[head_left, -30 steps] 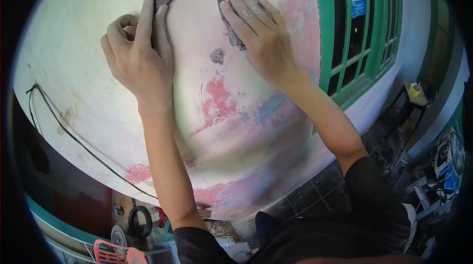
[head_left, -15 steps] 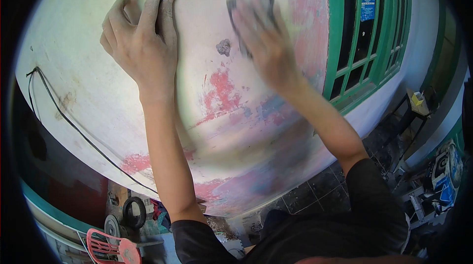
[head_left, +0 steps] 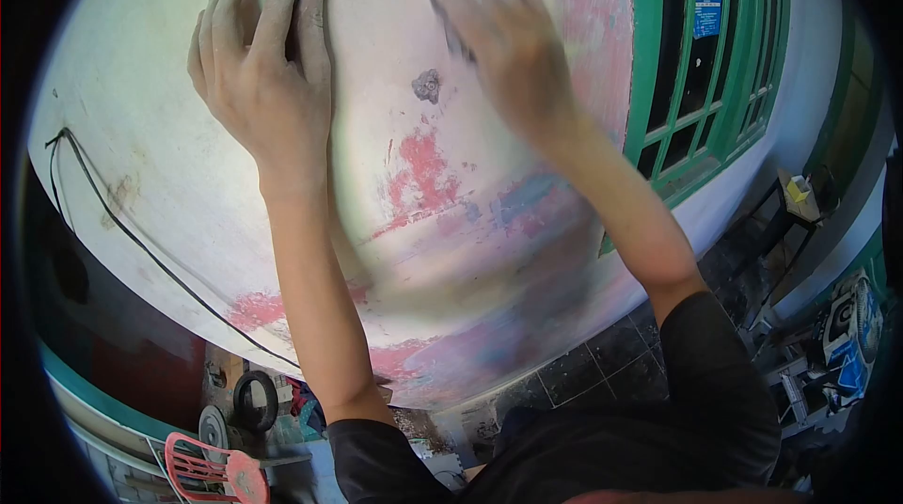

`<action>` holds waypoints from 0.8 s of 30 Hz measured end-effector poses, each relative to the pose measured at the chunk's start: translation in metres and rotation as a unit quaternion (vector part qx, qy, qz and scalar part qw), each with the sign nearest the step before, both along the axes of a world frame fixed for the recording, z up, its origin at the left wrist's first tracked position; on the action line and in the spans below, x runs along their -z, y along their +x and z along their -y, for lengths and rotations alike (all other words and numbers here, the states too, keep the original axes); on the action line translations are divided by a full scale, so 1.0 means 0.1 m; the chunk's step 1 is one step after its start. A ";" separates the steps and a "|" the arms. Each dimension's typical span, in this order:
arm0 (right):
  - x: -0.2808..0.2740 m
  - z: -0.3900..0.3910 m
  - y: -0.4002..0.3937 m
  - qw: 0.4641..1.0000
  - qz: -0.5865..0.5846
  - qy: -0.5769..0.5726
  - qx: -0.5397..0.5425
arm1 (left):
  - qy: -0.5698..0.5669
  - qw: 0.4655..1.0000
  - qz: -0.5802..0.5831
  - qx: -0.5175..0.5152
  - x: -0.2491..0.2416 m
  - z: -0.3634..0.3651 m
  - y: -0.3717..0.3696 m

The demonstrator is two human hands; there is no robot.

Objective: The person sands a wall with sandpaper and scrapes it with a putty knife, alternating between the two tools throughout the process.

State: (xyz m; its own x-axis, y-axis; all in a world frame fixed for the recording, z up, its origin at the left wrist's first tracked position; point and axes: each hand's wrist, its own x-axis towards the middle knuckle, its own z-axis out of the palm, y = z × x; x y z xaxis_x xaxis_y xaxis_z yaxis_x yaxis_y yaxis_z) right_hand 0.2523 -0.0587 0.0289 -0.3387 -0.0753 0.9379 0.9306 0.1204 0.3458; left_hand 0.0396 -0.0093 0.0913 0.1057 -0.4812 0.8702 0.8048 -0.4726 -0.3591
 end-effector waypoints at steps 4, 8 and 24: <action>0.07 0.02 -0.04 1.000 0.002 -0.002 0.001 | -0.010 1.000 -0.001 -0.011 0.02 0.01 -0.02; 0.71 0.10 -0.06 0.998 0.029 -0.053 0.003 | -0.001 1.000 0.003 -0.004 0.01 -0.03 -0.03; 0.52 0.07 0.02 0.999 0.029 -0.020 -0.015 | 0.005 1.000 0.008 -0.007 -0.01 -0.06 -0.04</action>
State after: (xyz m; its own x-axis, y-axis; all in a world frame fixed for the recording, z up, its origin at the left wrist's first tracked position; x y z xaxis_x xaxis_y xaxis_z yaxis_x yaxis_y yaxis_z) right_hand 0.2544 -0.0657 -0.0228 -0.3903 -0.0496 0.9194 0.9050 0.1628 0.3930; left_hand 0.0357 -0.0029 0.0925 0.0991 -0.4892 0.8665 0.8165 -0.4578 -0.3518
